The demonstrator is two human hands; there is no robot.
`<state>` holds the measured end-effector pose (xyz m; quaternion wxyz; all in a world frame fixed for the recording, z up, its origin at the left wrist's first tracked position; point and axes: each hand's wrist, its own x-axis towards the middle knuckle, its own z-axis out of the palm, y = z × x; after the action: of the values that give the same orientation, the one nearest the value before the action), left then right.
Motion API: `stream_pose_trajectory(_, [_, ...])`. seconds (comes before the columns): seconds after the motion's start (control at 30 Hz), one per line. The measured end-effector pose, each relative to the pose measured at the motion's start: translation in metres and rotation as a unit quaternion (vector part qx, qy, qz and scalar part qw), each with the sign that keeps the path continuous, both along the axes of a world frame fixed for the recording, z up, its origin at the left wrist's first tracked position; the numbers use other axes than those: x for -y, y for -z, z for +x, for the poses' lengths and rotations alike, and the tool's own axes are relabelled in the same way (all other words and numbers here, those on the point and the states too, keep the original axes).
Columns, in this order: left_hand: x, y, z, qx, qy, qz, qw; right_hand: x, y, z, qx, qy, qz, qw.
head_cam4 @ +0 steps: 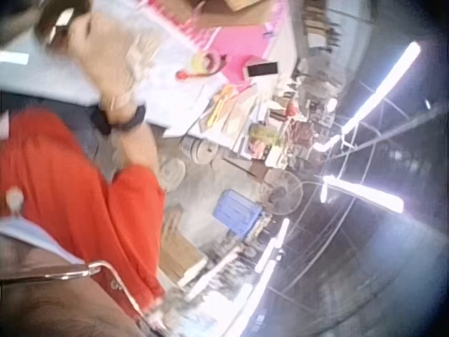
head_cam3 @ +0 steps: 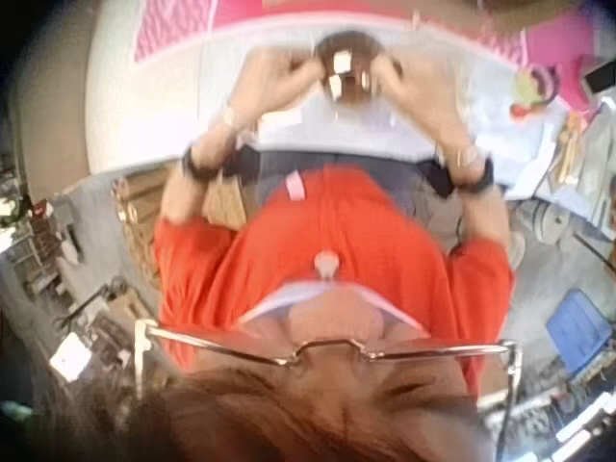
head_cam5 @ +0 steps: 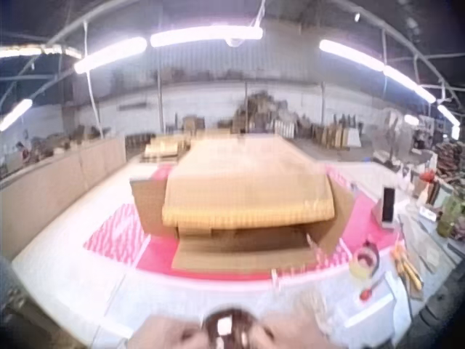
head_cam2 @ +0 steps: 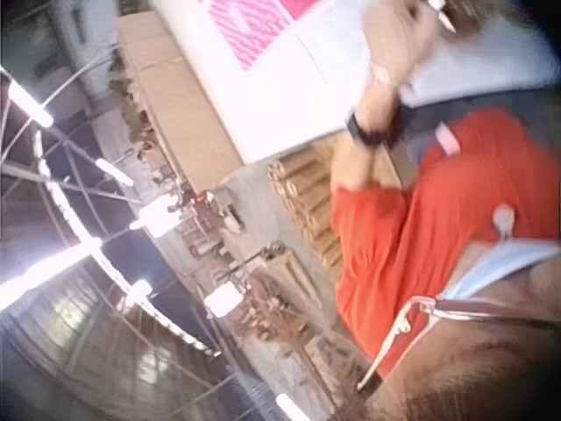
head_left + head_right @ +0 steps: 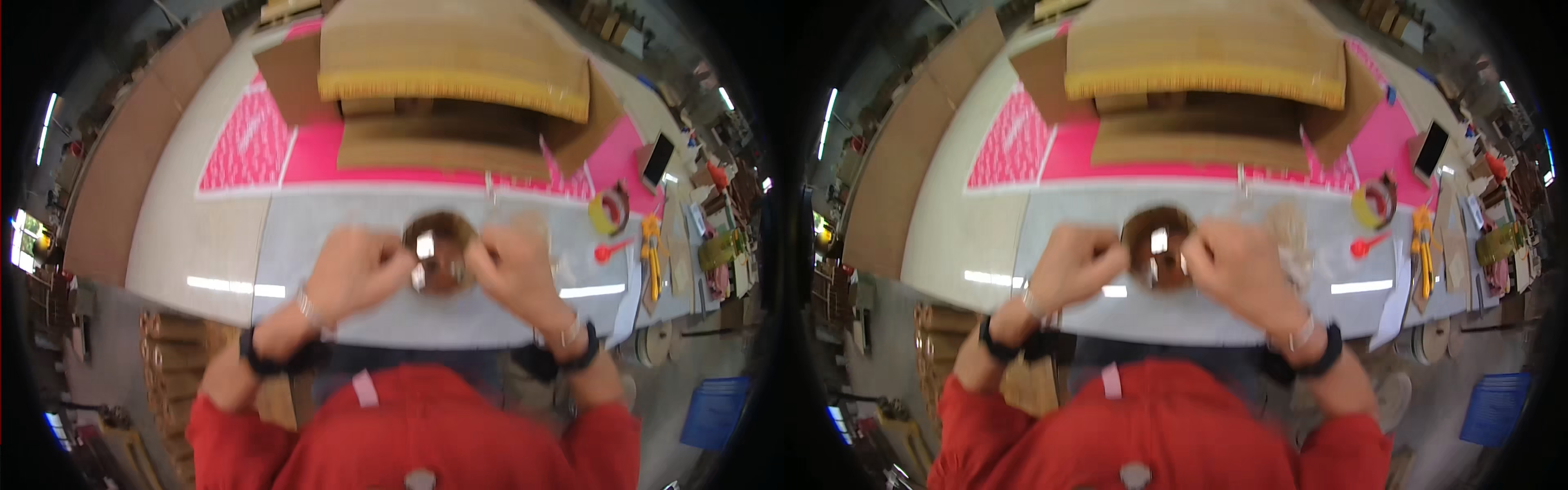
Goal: The recorder cleans a wooden cylinder, wraps it in brown paper, trims the excess paper with a utility knife, and secures the wrap with adhesive tape.
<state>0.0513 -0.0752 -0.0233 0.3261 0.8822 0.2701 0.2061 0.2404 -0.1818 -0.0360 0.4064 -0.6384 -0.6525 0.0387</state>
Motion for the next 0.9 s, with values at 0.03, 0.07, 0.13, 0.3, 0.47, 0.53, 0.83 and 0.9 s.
stream_pose_trajectory(0.03, [-0.011,-0.007,0.006,0.004,0.001,0.007,1.0,0.007,-0.008,-0.003,-0.03,0.021,0.015,0.999])
stream_pose_trajectory(0.07, [-0.009,-0.013,0.007,0.017,-0.01,-0.048,0.999,0.009,-0.007,-0.002,-0.035,0.024,0.004,0.999])
stream_pose_trajectory(0.13, [0.017,-0.029,-0.01,0.021,-0.032,-0.108,0.993,0.01,-0.023,-0.004,-0.05,0.043,-0.013,0.998])
stream_pose_trajectory(0.3, [-0.004,-0.053,0.002,0.095,-0.052,-0.09,0.99,-0.008,-0.057,0.003,-0.091,0.067,0.043,0.993])
stream_pose_trajectory(0.47, [-0.064,-0.035,0.034,0.073,-0.108,-0.064,0.989,-0.04,-0.035,0.037,-0.138,0.038,0.017,0.99])
stream_pose_trajectory(0.53, [-0.09,-0.008,0.038,0.068,-0.145,-0.093,0.983,-0.026,-0.024,0.035,-0.136,0.075,-0.008,0.988])
stream_pose_trajectory(0.83, [-0.176,0.082,0.065,0.042,-0.194,-0.085,0.976,0.072,0.063,0.067,-0.042,0.22,-0.082,0.971])
stream_pose_trajectory(0.9, [-0.174,0.08,0.075,-0.004,-0.216,-0.14,0.966,0.085,0.07,0.068,-0.068,0.24,-0.114,0.962])
